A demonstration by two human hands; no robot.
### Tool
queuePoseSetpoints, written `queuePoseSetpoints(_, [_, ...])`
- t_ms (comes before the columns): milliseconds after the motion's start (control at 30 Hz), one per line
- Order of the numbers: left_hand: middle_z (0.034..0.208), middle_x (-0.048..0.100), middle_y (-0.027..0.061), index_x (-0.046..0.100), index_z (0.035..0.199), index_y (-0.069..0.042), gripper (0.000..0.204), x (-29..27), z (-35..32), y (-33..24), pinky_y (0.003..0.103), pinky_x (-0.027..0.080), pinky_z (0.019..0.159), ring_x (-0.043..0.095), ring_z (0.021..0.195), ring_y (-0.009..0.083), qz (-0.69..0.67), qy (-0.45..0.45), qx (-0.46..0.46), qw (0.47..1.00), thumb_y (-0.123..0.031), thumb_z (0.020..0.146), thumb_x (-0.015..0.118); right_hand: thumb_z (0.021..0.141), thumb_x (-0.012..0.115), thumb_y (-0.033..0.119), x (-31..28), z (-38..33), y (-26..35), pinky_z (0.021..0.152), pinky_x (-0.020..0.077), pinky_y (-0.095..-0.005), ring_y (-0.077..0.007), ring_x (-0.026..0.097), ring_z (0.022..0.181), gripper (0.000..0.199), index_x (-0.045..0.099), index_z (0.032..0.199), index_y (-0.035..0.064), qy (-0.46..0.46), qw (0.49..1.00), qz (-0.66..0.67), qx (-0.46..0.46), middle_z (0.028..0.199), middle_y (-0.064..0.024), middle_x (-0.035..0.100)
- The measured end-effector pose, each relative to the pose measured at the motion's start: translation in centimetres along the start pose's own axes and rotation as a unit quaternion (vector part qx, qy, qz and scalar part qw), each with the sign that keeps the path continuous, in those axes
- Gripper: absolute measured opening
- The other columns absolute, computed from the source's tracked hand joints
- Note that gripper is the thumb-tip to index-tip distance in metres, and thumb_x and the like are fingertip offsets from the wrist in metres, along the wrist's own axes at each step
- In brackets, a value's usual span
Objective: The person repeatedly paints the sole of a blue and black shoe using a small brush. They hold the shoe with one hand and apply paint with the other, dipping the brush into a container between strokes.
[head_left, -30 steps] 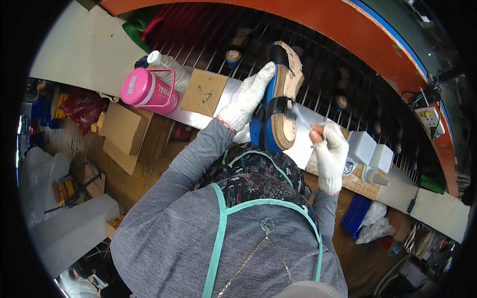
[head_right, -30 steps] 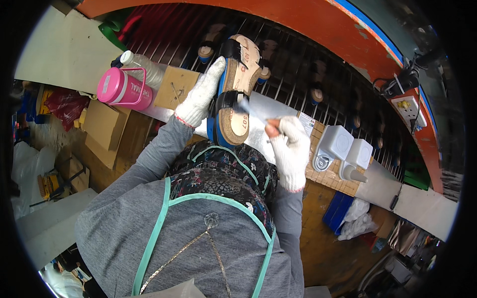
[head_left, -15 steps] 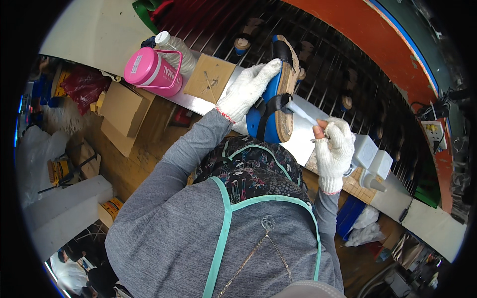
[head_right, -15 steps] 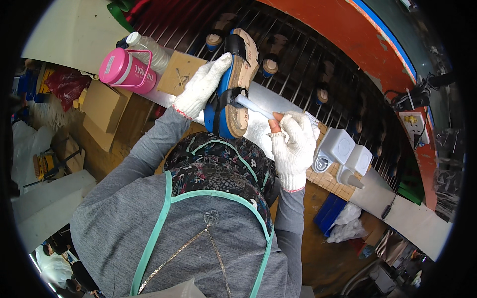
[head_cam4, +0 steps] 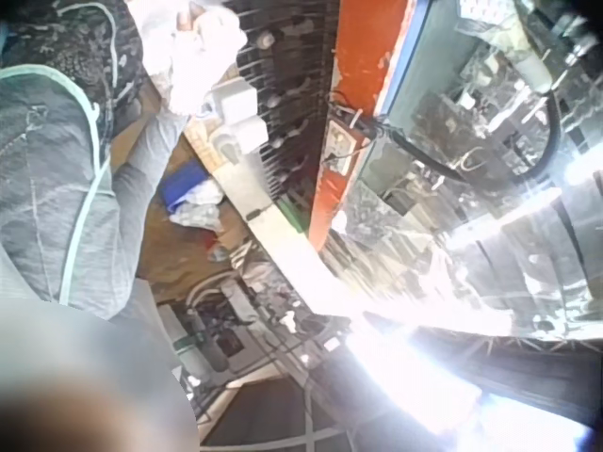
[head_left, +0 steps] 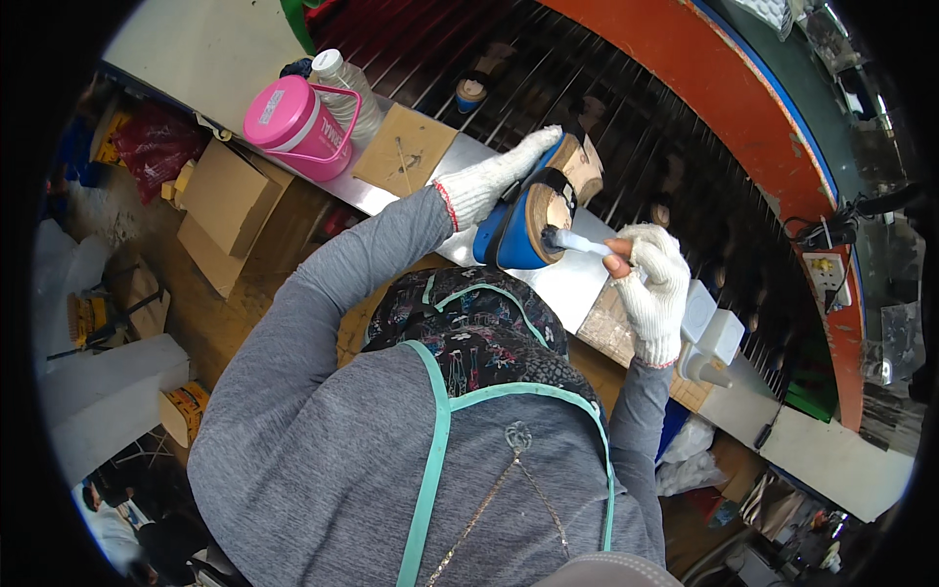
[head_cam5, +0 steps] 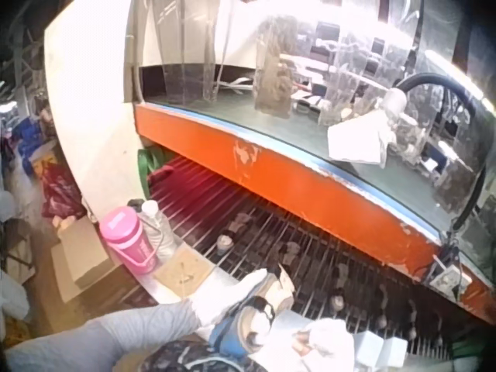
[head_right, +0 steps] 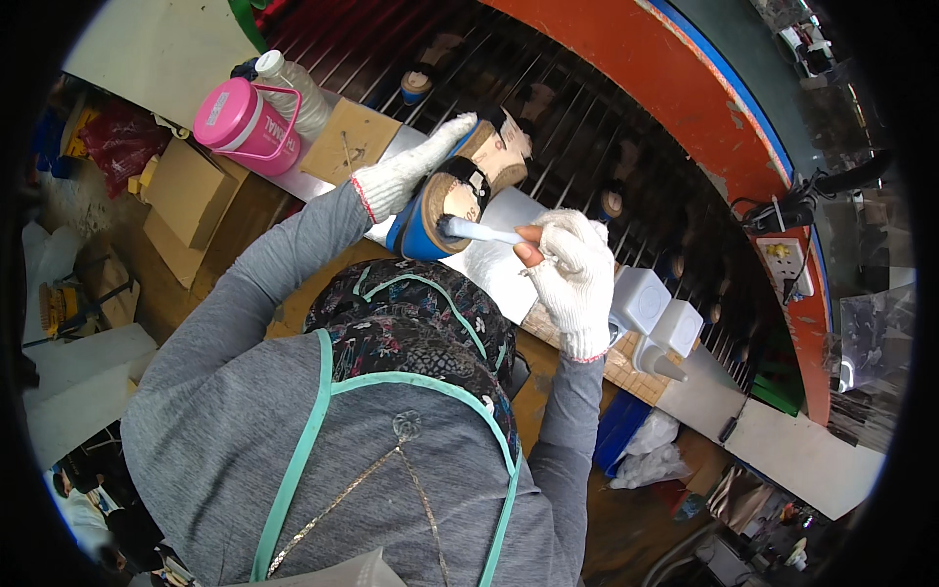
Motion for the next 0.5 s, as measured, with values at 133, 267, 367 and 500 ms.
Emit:
queuePoseSetpoints(133, [0.148,0.047,0.0138,0.044,0.149,-0.014,0.059,2.2,-0.6,1.3,0.038,0.044,0.112,0.051,0.133,0.0221,-0.120,0.134,-0.056,0.982,-0.041,0.099,0.060,0.073,0.080,0.019,-0.1,1.8,0.0,0.077,0.0444,-0.0342,-0.0232,0.061,0.085,0.022,0.076,0.088,0.0039,0.048,0.997,0.060,-0.010,0.089,-0.0092,0.068])
queuePoseSetpoints(267, [0.134,0.053,0.0209,0.041,0.149,-0.010,0.061,5.6,-1.6,2.7,0.050,0.044,0.108,0.058,0.118,0.0306,-0.085,0.436,-0.058,0.894,-0.040,0.099,0.059,0.072,0.080,0.020,-0.2,4.2,0.9,0.079,0.0436,-0.0337,-0.0227,0.062,0.087,0.023,0.077,0.089,0.0043,0.102,0.990,0.079,-0.056,0.090,-0.0089,0.069])
queuePoseSetpoints(367, [0.120,0.059,0.0311,0.036,0.150,-0.003,0.064,7.0,-2.5,5.4,0.053,0.057,0.091,0.068,0.102,0.0369,-0.263,0.558,-0.144,0.774,-0.042,0.102,0.052,0.073,0.079,0.022,0.1,5.7,1.8,0.081,0.0430,-0.0340,-0.0226,0.062,0.088,0.023,0.077,0.088,0.0052,0.154,0.980,0.081,-0.099,0.088,-0.0087,0.070])
queuePoseSetpoints(500, [0.133,0.048,0.0365,0.019,0.155,-0.001,0.082,8.8,-4.0,9.7,0.047,0.061,0.086,0.066,0.108,0.0403,-0.407,0.683,-0.279,0.538,-0.054,0.100,0.048,0.072,0.079,0.022,1.1,6.5,2.2,0.077,0.0496,-0.0364,-0.0252,0.065,0.090,0.025,0.076,0.085,0.0018,0.206,0.969,0.098,-0.092,0.089,-0.0122,0.070])
Point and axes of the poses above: each hand's wrist, its own z-axis towards the middle knuckle, its own x-axis out of the palm, y = z × x, the point moved 7 cm from there along z, towards the middle knuckle
